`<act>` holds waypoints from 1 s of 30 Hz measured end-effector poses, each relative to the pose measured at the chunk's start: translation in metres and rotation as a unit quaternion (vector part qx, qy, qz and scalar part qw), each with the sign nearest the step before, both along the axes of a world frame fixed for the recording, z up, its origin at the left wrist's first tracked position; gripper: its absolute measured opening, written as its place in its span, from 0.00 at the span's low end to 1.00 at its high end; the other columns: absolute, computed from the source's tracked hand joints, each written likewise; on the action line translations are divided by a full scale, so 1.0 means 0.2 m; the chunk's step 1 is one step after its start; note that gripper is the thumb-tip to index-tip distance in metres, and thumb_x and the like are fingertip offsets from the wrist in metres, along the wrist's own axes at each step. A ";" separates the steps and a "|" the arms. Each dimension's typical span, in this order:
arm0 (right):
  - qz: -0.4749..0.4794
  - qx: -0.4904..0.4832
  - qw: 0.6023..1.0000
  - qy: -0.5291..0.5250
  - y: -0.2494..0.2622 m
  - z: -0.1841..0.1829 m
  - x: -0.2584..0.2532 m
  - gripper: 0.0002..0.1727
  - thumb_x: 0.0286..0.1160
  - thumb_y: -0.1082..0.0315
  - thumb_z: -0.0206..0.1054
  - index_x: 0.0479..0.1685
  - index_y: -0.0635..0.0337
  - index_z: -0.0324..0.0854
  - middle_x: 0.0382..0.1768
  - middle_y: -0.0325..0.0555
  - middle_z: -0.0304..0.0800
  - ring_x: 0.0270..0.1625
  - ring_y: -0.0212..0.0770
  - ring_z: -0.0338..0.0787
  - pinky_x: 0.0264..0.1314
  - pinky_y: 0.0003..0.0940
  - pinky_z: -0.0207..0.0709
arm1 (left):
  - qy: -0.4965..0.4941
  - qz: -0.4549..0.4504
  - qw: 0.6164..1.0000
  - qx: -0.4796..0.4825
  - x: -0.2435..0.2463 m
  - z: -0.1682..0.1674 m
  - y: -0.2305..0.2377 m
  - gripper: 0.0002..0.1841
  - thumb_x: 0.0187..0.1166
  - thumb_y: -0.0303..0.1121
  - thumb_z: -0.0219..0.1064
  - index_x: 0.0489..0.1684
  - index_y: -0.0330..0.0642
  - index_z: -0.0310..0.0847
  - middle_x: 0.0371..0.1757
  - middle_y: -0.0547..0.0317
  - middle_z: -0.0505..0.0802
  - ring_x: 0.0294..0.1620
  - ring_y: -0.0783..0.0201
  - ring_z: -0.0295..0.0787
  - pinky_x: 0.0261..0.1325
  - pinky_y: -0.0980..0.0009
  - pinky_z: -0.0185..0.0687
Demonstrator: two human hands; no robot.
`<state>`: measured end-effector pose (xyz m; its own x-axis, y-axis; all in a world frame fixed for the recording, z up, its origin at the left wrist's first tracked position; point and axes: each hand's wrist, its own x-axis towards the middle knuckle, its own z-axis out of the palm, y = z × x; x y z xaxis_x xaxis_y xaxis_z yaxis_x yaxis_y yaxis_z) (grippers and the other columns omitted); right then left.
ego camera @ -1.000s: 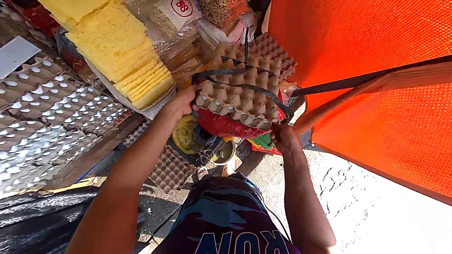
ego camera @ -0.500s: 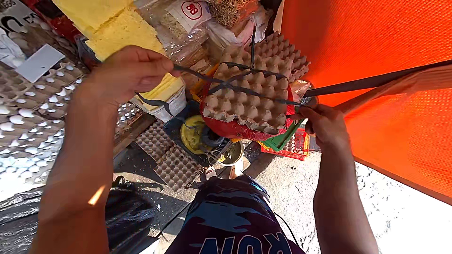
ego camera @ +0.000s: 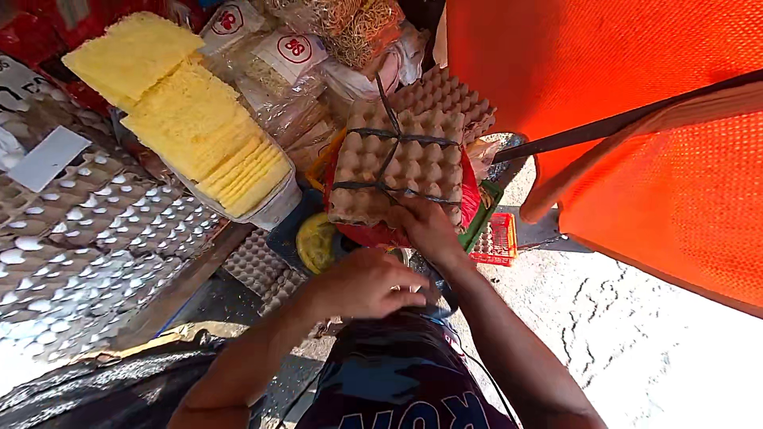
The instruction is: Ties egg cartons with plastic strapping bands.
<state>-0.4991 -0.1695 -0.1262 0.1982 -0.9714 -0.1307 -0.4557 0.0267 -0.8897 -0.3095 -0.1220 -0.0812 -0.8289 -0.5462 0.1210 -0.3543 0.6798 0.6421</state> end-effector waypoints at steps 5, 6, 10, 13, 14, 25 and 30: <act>-0.007 -0.056 0.981 0.188 0.05 -0.01 -0.09 0.17 0.91 0.52 0.56 0.39 0.49 0.86 0.26 0.43 0.86 0.30 0.46 0.88 0.32 0.57 0.80 | -0.177 0.320 0.911 -0.189 -0.08 -0.37 -0.42 0.38 0.84 0.53 0.53 0.94 0.47 0.56 0.94 0.57 0.62 0.96 0.49 0.48 0.94 0.37 0.36; 0.000 -0.065 0.977 0.204 0.05 -0.01 -0.15 0.17 0.91 0.52 0.56 0.42 0.49 0.88 0.29 0.44 0.89 0.33 0.48 0.90 0.35 0.59 0.82 | -0.192 0.330 0.903 -0.198 -0.10 -0.44 -0.44 0.40 0.85 0.57 0.50 0.96 0.46 0.51 0.95 0.56 0.60 0.97 0.46 0.43 0.94 0.35 0.30; -0.016 -0.049 0.981 0.189 0.14 -0.05 -0.47 0.17 0.91 0.57 0.55 0.44 0.51 0.90 0.28 0.43 0.89 0.29 0.44 0.87 0.33 0.56 0.81 | -0.224 0.345 0.892 -0.189 -0.13 -0.52 -0.46 0.42 0.88 0.66 0.38 0.96 0.47 0.50 0.95 0.54 0.60 0.97 0.41 0.42 0.94 0.37 0.32; -0.041 -0.035 0.993 0.104 0.25 -0.09 -0.48 0.17 0.89 0.58 0.55 0.37 0.52 0.88 0.18 0.38 0.80 0.18 0.37 0.78 0.22 0.43 0.75 | -0.212 0.334 0.900 -0.183 -0.10 -0.50 -0.47 0.41 0.87 0.65 0.39 0.96 0.50 0.52 0.95 0.56 0.60 0.97 0.41 0.41 0.95 0.37 0.32; -0.034 -0.018 0.998 0.058 0.29 -0.10 -0.43 0.17 0.89 0.58 0.56 0.38 0.54 0.88 0.18 0.38 0.81 0.17 0.36 0.79 0.21 0.39 0.77 | -0.176 0.330 0.911 -0.175 -0.08 -0.47 -0.44 0.38 0.88 0.62 0.44 0.94 0.51 0.57 0.95 0.58 0.62 0.97 0.43 0.43 0.95 0.38 0.34; 0.114 0.030 0.993 0.026 0.38 -0.16 -0.30 0.18 0.85 0.47 0.63 0.41 0.46 0.95 0.35 0.29 0.96 0.39 0.28 0.93 0.47 0.39 0.89 | 0.421 0.295 0.640 0.571 -0.27 -0.57 0.03 0.14 0.94 0.34 0.47 0.63 0.44 0.78 0.29 0.63 0.78 0.20 0.72 0.68 0.23 0.77 0.68; -0.144 -0.032 0.987 0.056 -0.07 -0.13 -0.58 0.25 0.79 0.49 0.70 0.70 0.52 0.80 0.54 0.48 0.89 0.45 0.45 0.90 0.45 0.48 0.86 | 0.437 0.303 0.560 0.635 -0.25 -0.75 0.02 0.13 0.94 0.35 0.51 0.61 0.40 0.79 0.23 0.66 0.76 0.13 0.75 0.60 0.14 0.81 0.55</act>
